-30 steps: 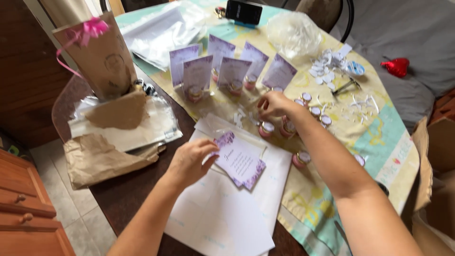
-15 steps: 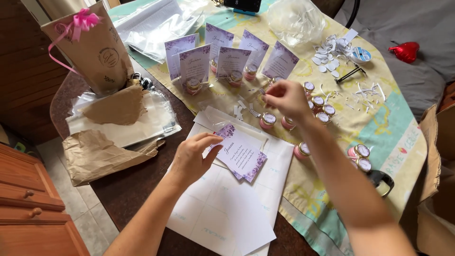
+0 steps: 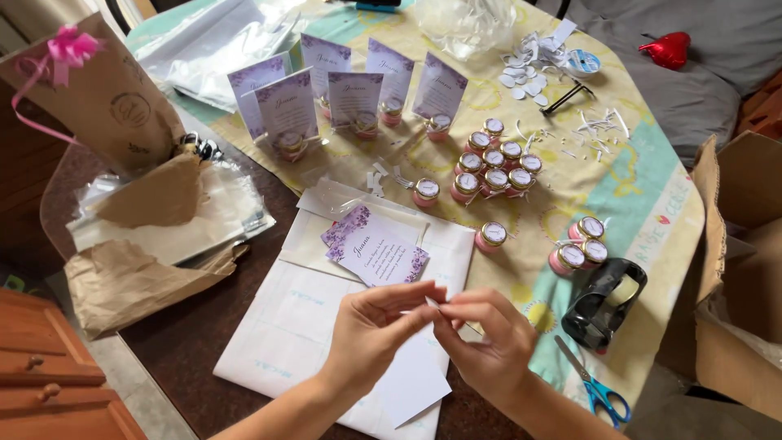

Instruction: The person packages small jars into clear plastic bags along with decorative cards, uses scissors to cut small pieces of adhesive or tape, and ties the bags closed with white ribbons.

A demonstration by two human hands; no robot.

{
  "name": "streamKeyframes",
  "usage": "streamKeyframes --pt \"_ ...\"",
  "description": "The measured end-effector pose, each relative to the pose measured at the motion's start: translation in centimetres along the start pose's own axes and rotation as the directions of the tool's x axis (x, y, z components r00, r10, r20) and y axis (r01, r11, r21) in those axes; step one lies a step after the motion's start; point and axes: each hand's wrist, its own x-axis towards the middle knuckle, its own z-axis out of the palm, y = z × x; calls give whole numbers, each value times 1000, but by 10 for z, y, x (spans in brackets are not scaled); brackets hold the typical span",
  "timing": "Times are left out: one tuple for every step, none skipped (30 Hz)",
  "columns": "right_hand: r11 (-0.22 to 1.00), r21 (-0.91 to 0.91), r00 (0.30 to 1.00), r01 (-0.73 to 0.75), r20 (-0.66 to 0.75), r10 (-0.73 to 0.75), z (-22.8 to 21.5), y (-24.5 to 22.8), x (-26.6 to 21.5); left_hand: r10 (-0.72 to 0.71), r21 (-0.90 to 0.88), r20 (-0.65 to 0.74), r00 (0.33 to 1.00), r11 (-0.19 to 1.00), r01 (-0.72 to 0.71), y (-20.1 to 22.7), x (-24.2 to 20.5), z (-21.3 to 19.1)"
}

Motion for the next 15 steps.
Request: streamKeyframes --pt "1000 7 1000 0 11 0 -1 0 -2 2 -5 -12 1000 1000 -3 -3 -2 1" --pt "1000 17 1000 3 -3 -3 -2 -1 -4 15 -9 12 1000 1000 -15 -5 -5 1" --pt "1000 30 1000 6 -15 -5 -3 -1 -6 28 -13 33 999 1000 -27 -8 -8 1" --pt "999 40 1000 5 -3 -5 -2 0 -9 31 -16 19 999 999 -30 -7 -9 3" --pt "998 57 999 33 -17 -33 -1 1 -13 43 33 -12 999 999 -42 -5 -12 5" --pt "995 74 998 62 -31 -60 0 2 -18 55 83 -43 998 995 -52 -4 -14 7" --pt "996 76 999 50 -21 -49 -2 1 -17 46 78 -53 998 996 -41 -3 -16 6" --pt "994 99 998 55 26 -58 -5 0 -16 130 166 7 991 978 -130 -1 -18 6" --pt "991 122 995 61 70 -70 -7 0 -14 210 248 75 975 943 -223 2 -20 5" --pt "991 125 995 52 77 -62 -13 1 -11 203 247 66 977 945 -214 6 -20 4" --pt "991 118 989 61 125 -76 -19 2 -8 241 327 125 963 906 -269 10 -21 3" --pt "991 113 981 70 172 -89 -25 3 -6 272 400 186 944 857 -325 13 -23 1" --pt "992 114 981 57 179 -77 -31 6 -3 262 400 178 949 862 -312 17 -24 1" --pt "988 90 964 127 225 -144 -36 9 -1 239 353 204 949 886 -299 20 -25 0" --pt "980 67 940 189 276 -200 -42 11 0 210 303 228 951 912 -274 22 -28 0"
